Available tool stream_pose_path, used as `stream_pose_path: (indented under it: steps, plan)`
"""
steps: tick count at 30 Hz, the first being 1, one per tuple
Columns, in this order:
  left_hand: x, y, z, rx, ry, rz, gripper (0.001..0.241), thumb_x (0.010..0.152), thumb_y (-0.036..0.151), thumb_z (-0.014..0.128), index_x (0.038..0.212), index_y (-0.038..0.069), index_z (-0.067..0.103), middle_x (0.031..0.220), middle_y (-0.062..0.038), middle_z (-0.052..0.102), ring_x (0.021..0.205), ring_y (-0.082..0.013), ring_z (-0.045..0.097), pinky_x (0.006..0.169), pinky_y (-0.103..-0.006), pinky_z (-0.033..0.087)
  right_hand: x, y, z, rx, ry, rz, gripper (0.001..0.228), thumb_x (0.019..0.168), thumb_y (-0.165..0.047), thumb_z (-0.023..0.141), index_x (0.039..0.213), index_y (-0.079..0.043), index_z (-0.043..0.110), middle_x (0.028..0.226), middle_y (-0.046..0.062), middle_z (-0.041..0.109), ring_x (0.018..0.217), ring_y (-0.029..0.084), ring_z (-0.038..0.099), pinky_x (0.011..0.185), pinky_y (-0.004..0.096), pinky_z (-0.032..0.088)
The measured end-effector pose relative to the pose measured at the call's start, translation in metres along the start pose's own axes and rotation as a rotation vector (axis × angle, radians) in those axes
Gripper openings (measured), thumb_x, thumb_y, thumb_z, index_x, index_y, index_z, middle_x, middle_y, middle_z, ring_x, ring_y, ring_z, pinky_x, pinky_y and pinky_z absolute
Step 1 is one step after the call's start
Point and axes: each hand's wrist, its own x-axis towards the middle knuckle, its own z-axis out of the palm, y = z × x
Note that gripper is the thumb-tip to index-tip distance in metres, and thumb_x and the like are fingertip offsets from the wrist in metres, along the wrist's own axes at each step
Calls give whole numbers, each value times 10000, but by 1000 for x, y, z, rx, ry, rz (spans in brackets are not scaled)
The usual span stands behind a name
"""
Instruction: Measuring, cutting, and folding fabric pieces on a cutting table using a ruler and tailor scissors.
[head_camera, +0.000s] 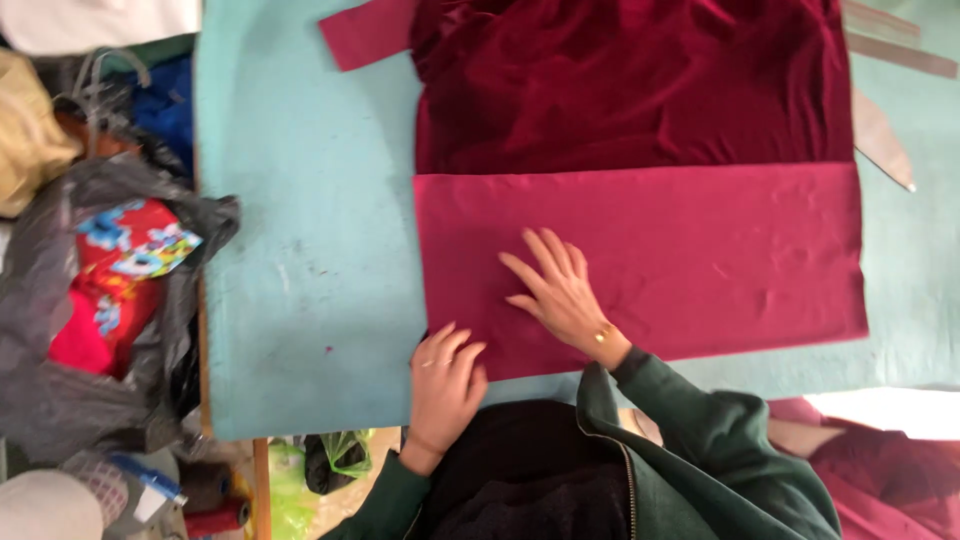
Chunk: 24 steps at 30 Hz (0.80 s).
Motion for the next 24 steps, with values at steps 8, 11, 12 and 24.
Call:
stream_pose_path:
  steps: [8,11,12,24]
  plan:
    - [11,31,39,347,-355,148,415,832,472,742,1062,147,625,1542,-86,502,1383,-298,471,1098,-518,374,-83,90,12,-167,36,371,670,1027,-620,423,1595,-265,420,1687,173,286,1535,407,299,1168,589,311]
    - [-18,37,31,536,-358,78,453,829,573,655,1073,194,615,1540,-53,509,1318,-287,510,1015,-494,426,-106,119,3,-164,37,471,687,1043,-634,368,1621,-262,379,1702,176,244,1547,419,263,1183,604,284]
    - [-27,38,30,625,-321,20,517,859,644,566,1148,218,616,1546,-46,508,1288,-284,528,979,-482,442,-112,129,-2,-169,42,502,691,1048,-637,351,1627,-262,370,1706,172,233,1550,417,254,1188,606,269]
    - [21,49,92,852,-30,-132,732,959,633,526,1541,189,548,1597,-125,523,1412,-409,508,1058,-636,420,-264,302,-23,-142,30,840,696,1042,-598,388,1641,-247,341,1714,170,212,1556,405,210,1175,641,228]
